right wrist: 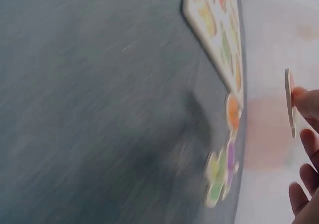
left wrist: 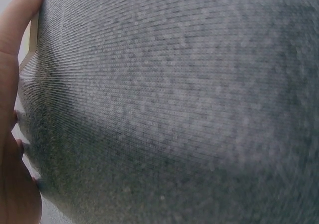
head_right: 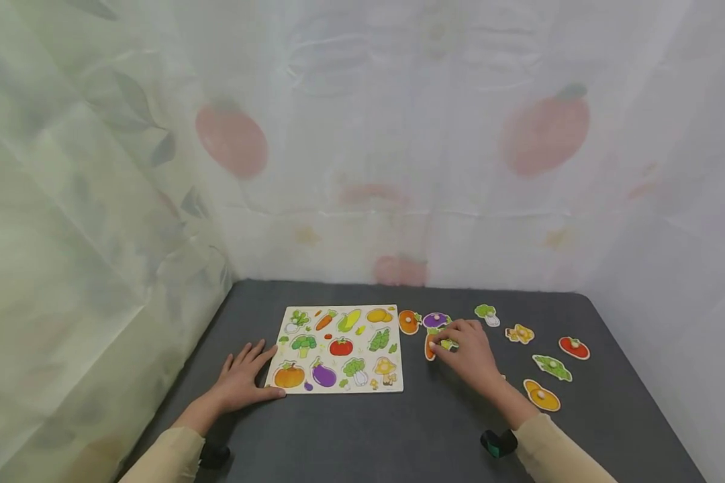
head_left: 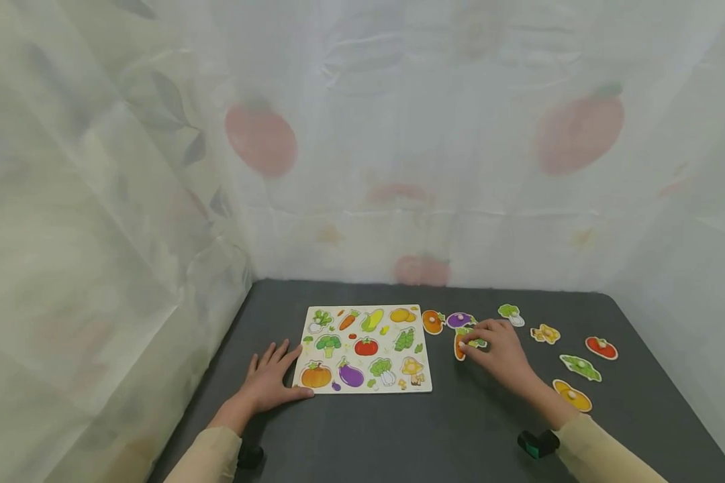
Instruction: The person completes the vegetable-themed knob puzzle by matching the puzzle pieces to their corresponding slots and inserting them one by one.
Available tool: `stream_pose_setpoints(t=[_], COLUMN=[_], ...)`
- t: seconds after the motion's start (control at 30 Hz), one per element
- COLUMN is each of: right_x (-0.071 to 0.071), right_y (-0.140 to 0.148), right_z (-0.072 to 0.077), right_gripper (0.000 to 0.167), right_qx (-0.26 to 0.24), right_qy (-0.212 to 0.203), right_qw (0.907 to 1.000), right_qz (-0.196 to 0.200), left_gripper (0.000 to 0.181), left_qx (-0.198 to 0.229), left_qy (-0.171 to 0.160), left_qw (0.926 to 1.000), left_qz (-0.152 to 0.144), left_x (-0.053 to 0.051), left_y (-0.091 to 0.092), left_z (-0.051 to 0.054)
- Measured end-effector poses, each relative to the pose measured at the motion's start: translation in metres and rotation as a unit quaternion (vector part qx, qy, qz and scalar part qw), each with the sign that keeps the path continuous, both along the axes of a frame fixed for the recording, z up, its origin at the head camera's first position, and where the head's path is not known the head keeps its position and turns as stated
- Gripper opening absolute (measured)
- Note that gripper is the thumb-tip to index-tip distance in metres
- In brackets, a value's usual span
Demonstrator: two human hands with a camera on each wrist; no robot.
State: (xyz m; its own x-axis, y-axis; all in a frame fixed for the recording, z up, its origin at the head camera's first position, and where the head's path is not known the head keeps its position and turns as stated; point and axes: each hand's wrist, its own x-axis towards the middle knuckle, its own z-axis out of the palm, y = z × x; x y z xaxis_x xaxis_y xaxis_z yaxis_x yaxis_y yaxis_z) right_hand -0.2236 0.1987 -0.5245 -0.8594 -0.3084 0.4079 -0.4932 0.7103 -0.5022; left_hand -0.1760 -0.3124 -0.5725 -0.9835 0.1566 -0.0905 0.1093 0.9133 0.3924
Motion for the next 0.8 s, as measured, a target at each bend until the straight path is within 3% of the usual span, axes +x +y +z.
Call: stream_pose_setpoints(t=[0.33, 0.8], right_x=[-0.031, -0.052], right_y=[-0.066, -0.128], right_z=[0.006, 0.004], right_gripper=[0.007, 0.008], right_qx=[-0.013, -0.006], right_qy=[-0.024, -0.062], right_qw=[0.9996, 0.9980], right_qz=[0.003, 0.009], left_gripper=[0.115, 0.114], left_qx=[0.014, -0.006], left_qy=[0.004, -0.005], left_qw=[0.9999, 0.9999], left_qz=[0.001, 0.010], left_x=[0.003, 0.001], left_y=[0.001, 0.002], left_z=[0.001, 0.001])
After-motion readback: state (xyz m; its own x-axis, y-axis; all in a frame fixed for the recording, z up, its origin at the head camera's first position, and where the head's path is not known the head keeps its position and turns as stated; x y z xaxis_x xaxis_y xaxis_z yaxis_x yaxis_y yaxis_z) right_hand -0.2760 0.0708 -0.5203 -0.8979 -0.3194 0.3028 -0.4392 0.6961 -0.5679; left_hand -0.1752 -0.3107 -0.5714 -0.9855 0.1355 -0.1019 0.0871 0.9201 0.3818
